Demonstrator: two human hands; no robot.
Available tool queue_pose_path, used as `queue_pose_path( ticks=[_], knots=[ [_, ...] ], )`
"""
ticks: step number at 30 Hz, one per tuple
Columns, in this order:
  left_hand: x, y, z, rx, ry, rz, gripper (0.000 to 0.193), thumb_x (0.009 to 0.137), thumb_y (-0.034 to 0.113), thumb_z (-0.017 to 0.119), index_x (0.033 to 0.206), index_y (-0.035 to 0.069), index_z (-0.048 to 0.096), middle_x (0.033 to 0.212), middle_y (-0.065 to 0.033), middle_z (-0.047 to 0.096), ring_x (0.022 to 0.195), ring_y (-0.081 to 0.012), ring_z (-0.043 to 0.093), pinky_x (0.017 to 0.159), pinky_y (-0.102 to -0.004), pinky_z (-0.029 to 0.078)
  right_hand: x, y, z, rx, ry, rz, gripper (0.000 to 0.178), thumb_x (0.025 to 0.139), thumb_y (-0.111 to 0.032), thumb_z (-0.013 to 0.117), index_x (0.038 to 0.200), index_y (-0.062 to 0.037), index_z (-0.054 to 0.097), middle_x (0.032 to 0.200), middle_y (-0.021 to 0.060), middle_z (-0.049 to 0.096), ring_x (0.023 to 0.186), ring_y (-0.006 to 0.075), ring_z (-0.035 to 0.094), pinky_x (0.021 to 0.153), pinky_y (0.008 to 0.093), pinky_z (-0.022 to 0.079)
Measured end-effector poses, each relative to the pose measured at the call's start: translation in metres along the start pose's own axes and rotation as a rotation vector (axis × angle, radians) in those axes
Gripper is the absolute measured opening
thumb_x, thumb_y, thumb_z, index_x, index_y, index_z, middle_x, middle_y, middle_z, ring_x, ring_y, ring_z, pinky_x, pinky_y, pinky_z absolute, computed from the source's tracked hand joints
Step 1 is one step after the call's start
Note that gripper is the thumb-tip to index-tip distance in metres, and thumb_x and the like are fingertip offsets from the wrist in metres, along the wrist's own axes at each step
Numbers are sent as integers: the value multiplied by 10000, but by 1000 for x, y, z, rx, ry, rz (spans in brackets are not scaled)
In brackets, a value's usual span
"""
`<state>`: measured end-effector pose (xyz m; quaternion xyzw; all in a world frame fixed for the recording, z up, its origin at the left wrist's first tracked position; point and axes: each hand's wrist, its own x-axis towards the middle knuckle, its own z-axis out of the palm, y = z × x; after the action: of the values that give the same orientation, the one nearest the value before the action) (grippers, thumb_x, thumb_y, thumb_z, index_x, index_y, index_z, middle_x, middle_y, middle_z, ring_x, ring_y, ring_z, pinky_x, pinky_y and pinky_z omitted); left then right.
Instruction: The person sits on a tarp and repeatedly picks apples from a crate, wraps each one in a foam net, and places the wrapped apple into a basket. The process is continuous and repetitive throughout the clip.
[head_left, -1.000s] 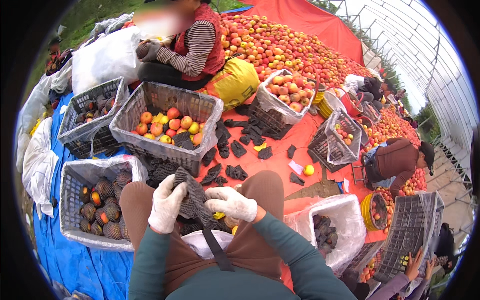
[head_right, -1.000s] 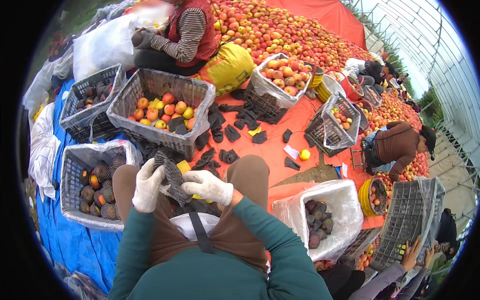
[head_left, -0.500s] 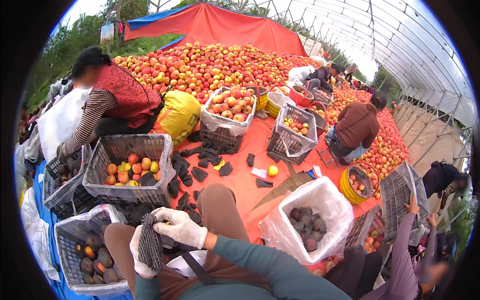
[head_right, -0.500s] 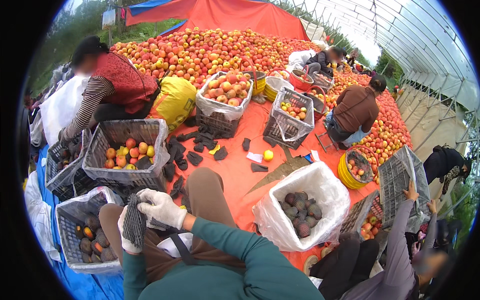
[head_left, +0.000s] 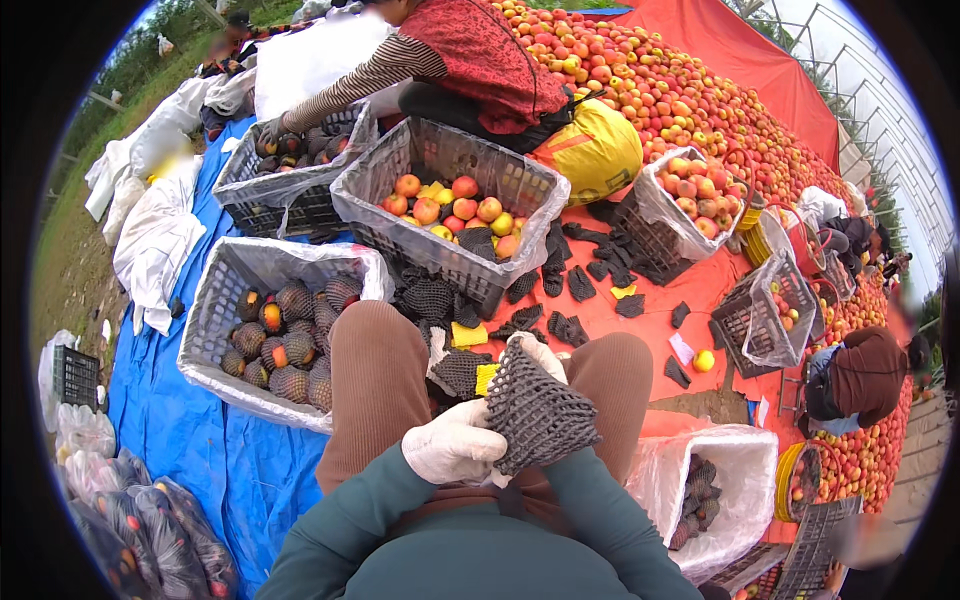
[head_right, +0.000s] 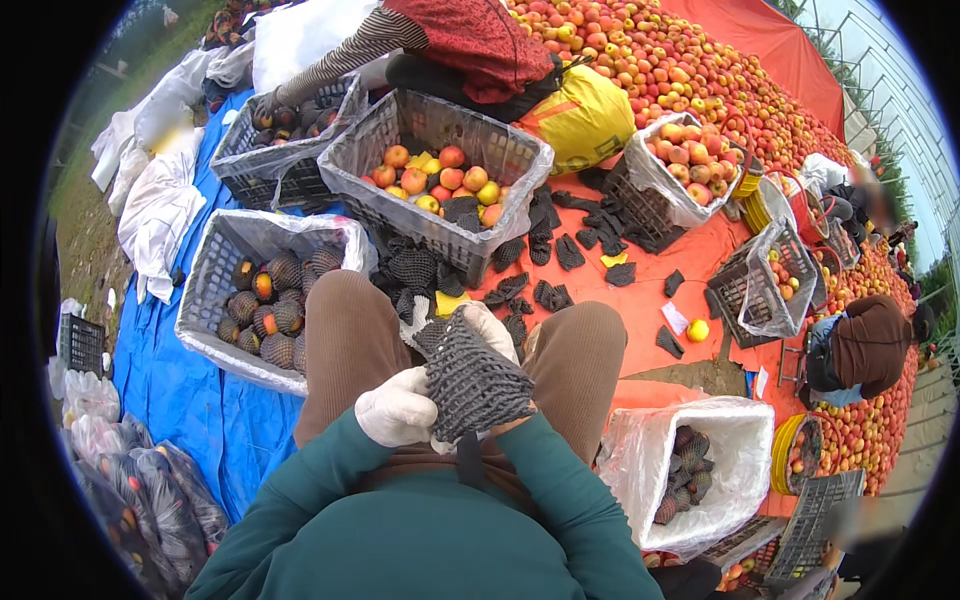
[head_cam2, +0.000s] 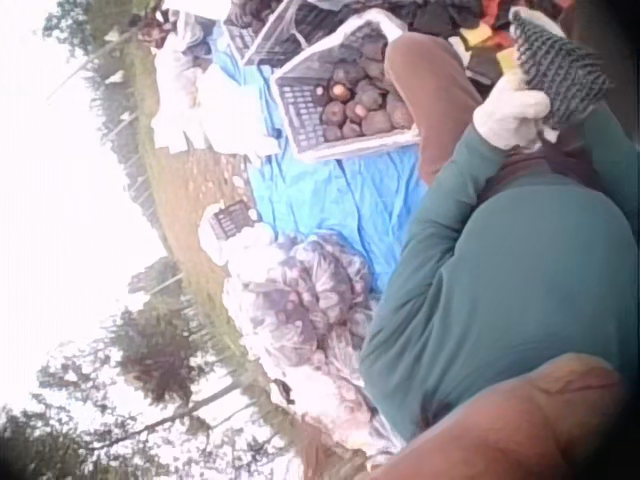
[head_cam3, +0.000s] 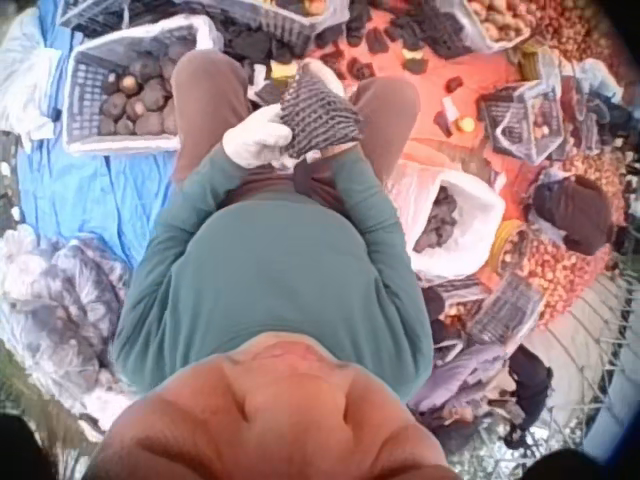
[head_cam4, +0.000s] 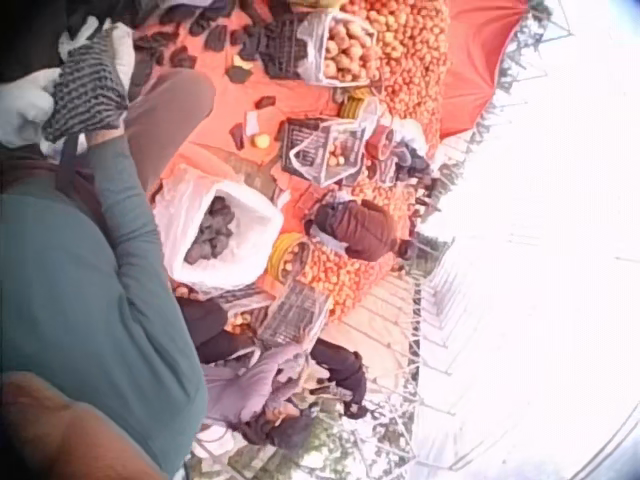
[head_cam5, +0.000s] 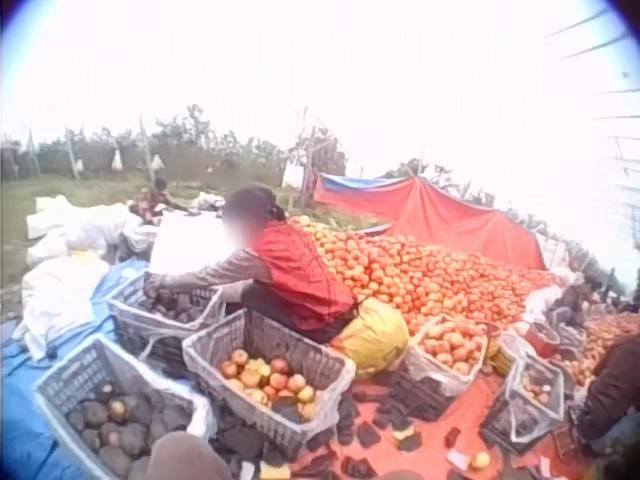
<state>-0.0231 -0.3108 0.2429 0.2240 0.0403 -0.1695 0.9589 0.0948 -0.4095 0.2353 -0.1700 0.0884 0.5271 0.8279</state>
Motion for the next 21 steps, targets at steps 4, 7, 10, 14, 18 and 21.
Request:
queue_pose_path(
  ticks=[4, 7, 10, 14, 18, 21],
  knots=[
    [19, 61, 22, 644, 4, 217, 441, 757, 19, 619, 1183, -30, 513, 1079, -87, 602, 960, -114, 543, 825, -283, 453, 25, 25, -79, -1448, -330, -468, 427, 936, -251, 416, 1316, -86, 317, 1276, 101, 394, 1198, 214, 375, 1027, 358, 311],
    [45, 72, 18, 396, 86, 192, 339, 793, 55, 576, 1121, -26, 541, 1017, -64, 598, 897, -113, 536, 774, -268, 447, 40, 13, -89, -2080, -306, -664, 525, 926, -266, 428, 1387, -99, 239, 1390, 111, 308, 1290, 236, 296, 1074, 370, 245],
    [84, 73, -8, 167, 141, 183, 223, 851, 110, 532, 1019, -29, 579, 919, -63, 616, 793, -107, 563, 690, -262, 459, 66, -23, -88, -1997, -312, -423, 518, 925, -256, 427, 1384, -95, 248, 1396, 114, 303, 1292, 237, 295, 1070, 370, 248],
    [127, 130, -13, -92, -46, 203, 356, 850, 53, 517, 1195, -29, 482, 1143, -136, 571, 1032, -226, 576, 911, -357, 457, 132, -105, -25, -1356, -121, -184, 336, 902, -208, 494, 1193, -48, 443, 1085, 113, 504, 992, 208, 500, 872, 321, 422],
    [132, 143, -58, -115, 70, 134, 376, 892, 135, 489, 1239, -6, 453, 1131, -105, 563, 1000, -186, 575, 889, -316, 456, 284, -162, -34, -1013, 140, -117, 299, 864, -154, 560, 1108, -3, 479, 877, 78, 601, 728, 154, 611, 614, 262, 496],
    [127, 151, -88, 202, -52, 151, 452, 899, 132, 481, 1314, -6, 368, 1255, -91, 484, 1107, -172, 495, 967, -309, 375, 369, -195, -74, -1351, 348, -149, 427, 811, -169, 604, 1187, -6, 488, 986, 88, 600, 826, 167, 609, 670, 273, 506]
  ],
)
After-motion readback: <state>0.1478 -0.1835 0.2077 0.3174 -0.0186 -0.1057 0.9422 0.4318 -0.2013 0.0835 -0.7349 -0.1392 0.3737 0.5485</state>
